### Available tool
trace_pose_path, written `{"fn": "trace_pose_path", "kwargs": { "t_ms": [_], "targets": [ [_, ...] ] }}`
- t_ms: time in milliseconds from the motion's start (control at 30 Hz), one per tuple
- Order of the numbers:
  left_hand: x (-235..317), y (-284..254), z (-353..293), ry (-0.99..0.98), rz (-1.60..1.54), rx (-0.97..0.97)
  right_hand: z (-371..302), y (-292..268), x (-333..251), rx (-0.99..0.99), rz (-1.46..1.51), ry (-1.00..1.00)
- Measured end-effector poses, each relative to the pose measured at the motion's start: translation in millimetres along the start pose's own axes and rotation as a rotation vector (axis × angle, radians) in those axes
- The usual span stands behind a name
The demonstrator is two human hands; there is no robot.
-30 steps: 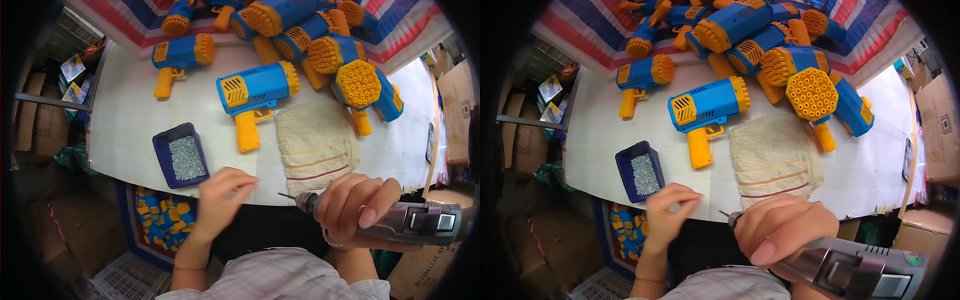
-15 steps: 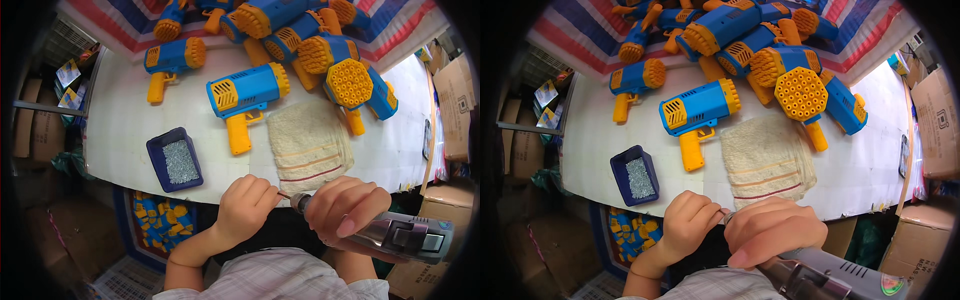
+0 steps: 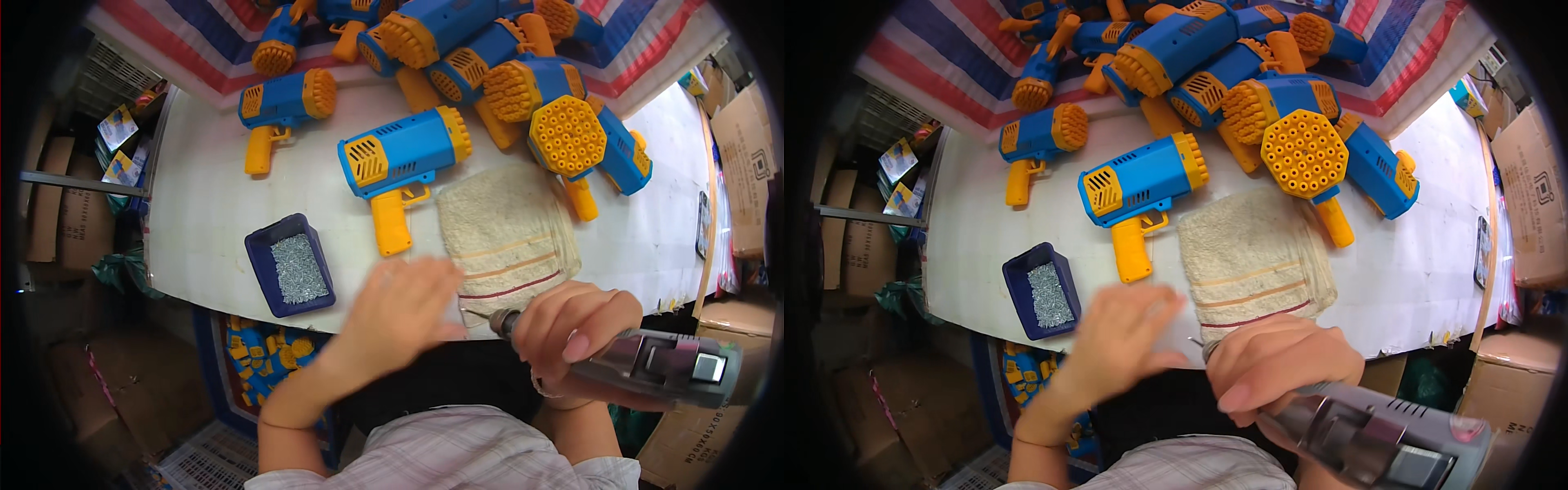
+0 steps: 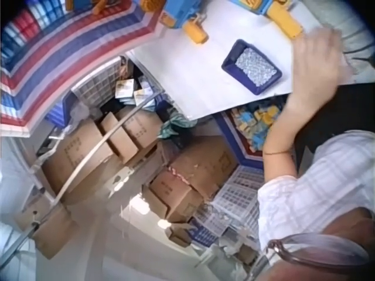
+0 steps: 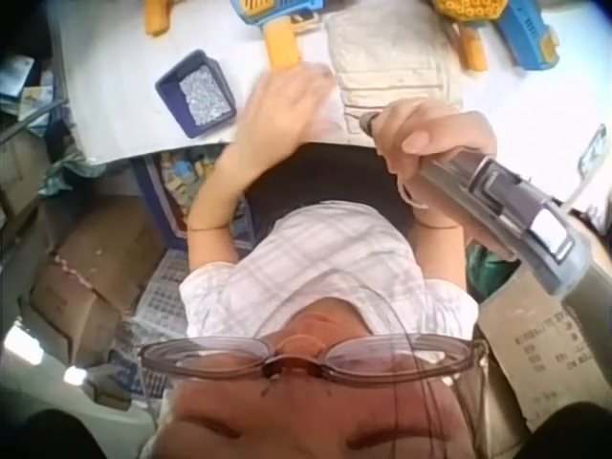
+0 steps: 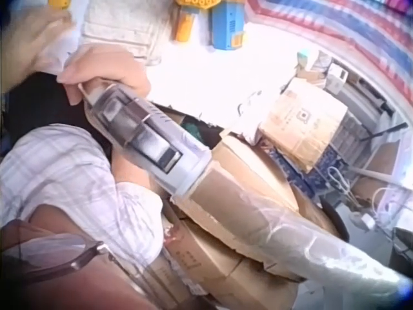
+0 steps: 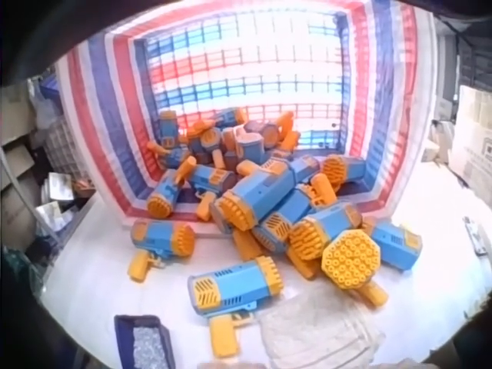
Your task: Assembling toy bubble guns by picking them up from a pile, inserting screws from a tray, and tightening them with an electric screwdriver.
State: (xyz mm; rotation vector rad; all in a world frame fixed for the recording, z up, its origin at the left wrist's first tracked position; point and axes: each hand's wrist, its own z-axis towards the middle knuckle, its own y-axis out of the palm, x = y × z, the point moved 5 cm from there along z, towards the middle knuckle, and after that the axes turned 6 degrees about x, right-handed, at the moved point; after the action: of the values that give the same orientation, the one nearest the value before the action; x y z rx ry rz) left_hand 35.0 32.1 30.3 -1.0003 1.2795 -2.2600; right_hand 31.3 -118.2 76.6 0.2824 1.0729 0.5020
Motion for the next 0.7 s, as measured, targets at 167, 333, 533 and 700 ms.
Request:
{"fn": "trace_pose_path", "kwargs": {
  "t_ms": [167,333,533,700],
  "targets": [
    [-70,10,20,0.238,0.444,-0.232,-3,-8,-5,0.072,0.08,0.023],
    [-55,16,32,0.456,0.417,-0.219,-11,-16,-14,0.157,-0.022,0.011],
    [-19,69,37,0.077,0.192,-0.233,-21,-33,-1,0.209,-0.086,-0.044],
    [-16,74,40,0.026,0.154,-0.2,-21,-37,10,0.186,-0.133,0.037]
  ]
}}
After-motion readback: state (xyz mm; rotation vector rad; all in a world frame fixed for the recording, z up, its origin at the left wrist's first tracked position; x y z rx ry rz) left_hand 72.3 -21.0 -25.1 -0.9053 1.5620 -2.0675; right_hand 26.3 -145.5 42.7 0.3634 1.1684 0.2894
